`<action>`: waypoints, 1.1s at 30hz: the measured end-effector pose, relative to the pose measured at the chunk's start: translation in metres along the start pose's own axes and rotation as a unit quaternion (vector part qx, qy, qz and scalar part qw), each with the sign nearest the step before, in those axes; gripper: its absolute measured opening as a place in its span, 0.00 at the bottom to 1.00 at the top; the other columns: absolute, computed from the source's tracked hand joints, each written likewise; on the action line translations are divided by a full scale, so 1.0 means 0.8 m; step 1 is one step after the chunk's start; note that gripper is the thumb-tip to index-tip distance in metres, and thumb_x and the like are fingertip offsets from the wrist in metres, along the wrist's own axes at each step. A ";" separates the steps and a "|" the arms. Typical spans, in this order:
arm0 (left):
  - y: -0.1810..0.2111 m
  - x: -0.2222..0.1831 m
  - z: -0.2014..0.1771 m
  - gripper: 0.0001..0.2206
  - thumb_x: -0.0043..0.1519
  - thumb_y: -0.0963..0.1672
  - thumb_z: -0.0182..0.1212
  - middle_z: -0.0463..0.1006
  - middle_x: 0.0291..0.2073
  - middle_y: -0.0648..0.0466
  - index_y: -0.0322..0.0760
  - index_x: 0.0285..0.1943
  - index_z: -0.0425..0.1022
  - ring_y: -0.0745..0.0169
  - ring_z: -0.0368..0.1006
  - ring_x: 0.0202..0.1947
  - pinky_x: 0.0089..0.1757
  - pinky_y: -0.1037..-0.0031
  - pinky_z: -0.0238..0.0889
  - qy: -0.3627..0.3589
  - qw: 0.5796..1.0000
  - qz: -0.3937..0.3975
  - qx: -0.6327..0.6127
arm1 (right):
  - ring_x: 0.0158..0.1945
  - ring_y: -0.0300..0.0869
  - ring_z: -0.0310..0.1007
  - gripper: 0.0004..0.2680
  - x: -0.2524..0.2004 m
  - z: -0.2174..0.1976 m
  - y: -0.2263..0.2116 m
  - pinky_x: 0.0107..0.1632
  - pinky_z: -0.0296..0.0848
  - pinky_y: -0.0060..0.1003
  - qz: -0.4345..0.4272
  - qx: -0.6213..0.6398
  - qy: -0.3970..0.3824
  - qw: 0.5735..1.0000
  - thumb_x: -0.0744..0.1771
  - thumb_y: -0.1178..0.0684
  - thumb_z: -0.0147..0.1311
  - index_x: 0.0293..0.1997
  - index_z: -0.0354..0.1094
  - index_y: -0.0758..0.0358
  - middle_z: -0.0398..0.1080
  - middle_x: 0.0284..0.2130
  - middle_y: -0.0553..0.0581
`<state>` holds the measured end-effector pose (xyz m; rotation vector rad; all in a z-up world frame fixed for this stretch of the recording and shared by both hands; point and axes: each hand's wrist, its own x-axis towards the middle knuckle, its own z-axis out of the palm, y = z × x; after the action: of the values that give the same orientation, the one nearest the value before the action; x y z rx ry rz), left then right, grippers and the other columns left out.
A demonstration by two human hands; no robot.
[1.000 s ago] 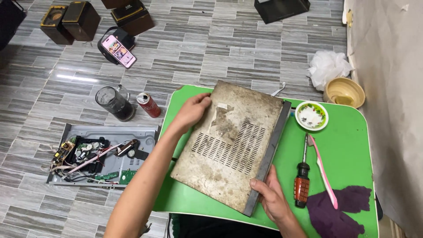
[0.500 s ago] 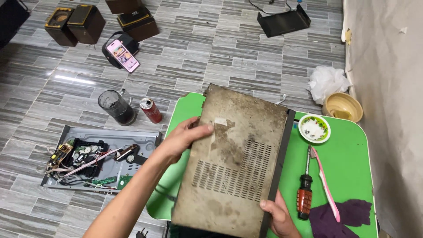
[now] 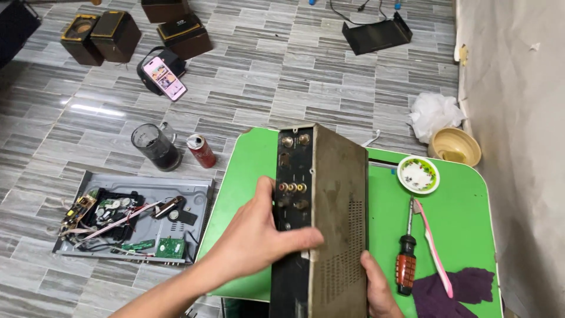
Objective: Disassembling an electronic device by removing screws and the metal casing using a screwdriver
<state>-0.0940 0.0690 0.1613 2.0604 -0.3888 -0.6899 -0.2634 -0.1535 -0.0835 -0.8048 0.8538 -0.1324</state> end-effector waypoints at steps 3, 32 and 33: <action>0.005 -0.006 0.010 0.38 0.42 0.54 0.78 0.87 0.38 0.53 0.36 0.55 0.61 0.65 0.87 0.33 0.36 0.73 0.80 -0.014 1.000 0.026 0.007 | 0.62 0.54 0.67 0.20 0.017 -0.034 0.017 0.66 0.59 0.46 -0.041 -0.072 -0.019 0.996 0.69 0.51 0.41 0.63 0.66 0.79 0.71 0.62 0.68; -0.002 0.011 0.071 0.51 0.53 0.47 0.71 0.66 0.66 0.41 0.35 0.76 0.31 0.52 0.75 0.60 0.55 0.62 0.70 0.019 0.966 0.195 -0.166 | 0.49 0.50 0.67 0.18 0.032 -0.058 0.021 0.55 0.64 0.50 -0.012 -0.060 -0.126 0.990 0.68 0.43 0.45 0.52 0.66 0.72 0.72 0.48 0.67; -0.005 0.013 0.074 0.49 0.54 0.45 0.69 0.65 0.66 0.41 0.36 0.76 0.30 0.53 0.73 0.61 0.56 0.62 0.68 0.017 0.961 0.190 -0.198 | 0.45 0.49 0.67 0.16 0.034 -0.059 0.023 0.53 0.65 0.48 -0.009 -0.039 -0.135 0.990 0.69 0.45 0.46 0.49 0.66 0.72 0.72 0.45 0.67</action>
<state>-0.1214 0.0267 0.1291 1.5581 -0.5607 -0.4531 -0.2822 -0.1790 -0.1313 -0.8825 0.5989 -0.0055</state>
